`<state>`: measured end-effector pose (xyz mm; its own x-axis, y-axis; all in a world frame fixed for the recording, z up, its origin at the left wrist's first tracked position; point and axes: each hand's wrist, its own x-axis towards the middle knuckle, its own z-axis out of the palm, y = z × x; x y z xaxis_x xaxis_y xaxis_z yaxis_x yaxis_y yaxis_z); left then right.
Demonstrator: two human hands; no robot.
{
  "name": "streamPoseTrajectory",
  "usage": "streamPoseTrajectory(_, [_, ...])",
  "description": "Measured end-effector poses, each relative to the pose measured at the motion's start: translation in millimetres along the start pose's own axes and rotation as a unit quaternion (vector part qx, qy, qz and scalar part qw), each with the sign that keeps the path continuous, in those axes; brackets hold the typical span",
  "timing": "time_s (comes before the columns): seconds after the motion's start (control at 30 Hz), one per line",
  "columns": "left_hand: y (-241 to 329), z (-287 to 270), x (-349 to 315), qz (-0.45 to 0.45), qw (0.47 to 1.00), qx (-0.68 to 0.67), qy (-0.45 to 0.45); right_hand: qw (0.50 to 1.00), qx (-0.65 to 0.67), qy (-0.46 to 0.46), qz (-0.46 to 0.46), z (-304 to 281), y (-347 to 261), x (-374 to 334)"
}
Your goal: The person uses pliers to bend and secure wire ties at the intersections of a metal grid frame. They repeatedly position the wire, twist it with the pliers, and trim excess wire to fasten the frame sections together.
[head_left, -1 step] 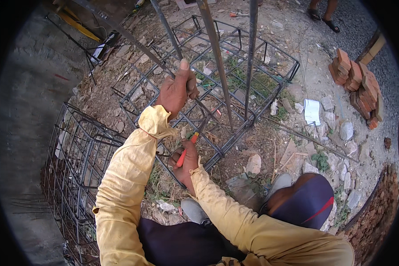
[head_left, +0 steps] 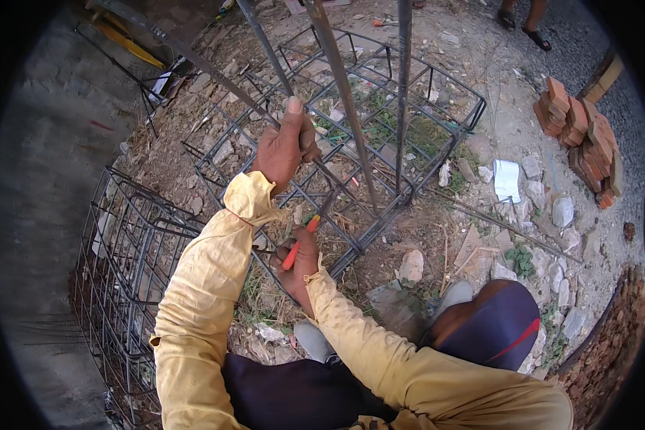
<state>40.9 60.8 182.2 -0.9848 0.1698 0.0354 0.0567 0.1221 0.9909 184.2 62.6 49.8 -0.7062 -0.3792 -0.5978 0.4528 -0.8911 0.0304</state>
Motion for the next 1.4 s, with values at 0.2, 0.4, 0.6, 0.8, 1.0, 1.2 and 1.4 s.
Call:
streamPoseTrajectory(0.2, [9.4, 18.7, 1.4, -0.031, 0.992, -0.009, 0.121, 0.987, -0.124, 0.057, -0.087, -50.4, 58.2, 72.8])
streamPoseTrajectory(0.4, [-8.8, -7.2, -15.7, -0.044, 0.989, 0.01, 0.143, 0.977, -0.11, 0.185, -0.006, 10.7, 38.7, -3.5])
streamPoseTrajectory(0.6, [4.7, 25.4, 12.1, -0.043, 0.991, 0.011, 0.122, 0.983, 0.14, -0.094, 0.07, 7.3, -11.7, -5.6])
streamPoseTrajectory(0.8, [12.2, 12.9, -1.4, -0.076, 0.983, 0.114, 0.126, 0.984, 0.055, 0.065, 0.159, 27.4, -14.5, -16.0])
streamPoseTrajectory(1.0, [9.2, 15.2, -1.5, -0.006, 0.983, 0.153, 0.096, 0.989, 0.059, 0.062, 0.124, 24.6, -10.3, -11.5])
streamPoseTrajectory(1.2, [-0.6, 5.4, -7.8, -0.043, 0.973, 0.224, 0.044, 0.976, 0.163, -0.03, 0.138, 14.6, -4.1, -4.9])
streamPoseTrajectory(1.4, [-24.6, -41.8, -28.7, -0.277, 0.879, 0.377, -0.095, 0.947, 0.227, -0.144, 0.178, 7.2, -18.6, -11.9])
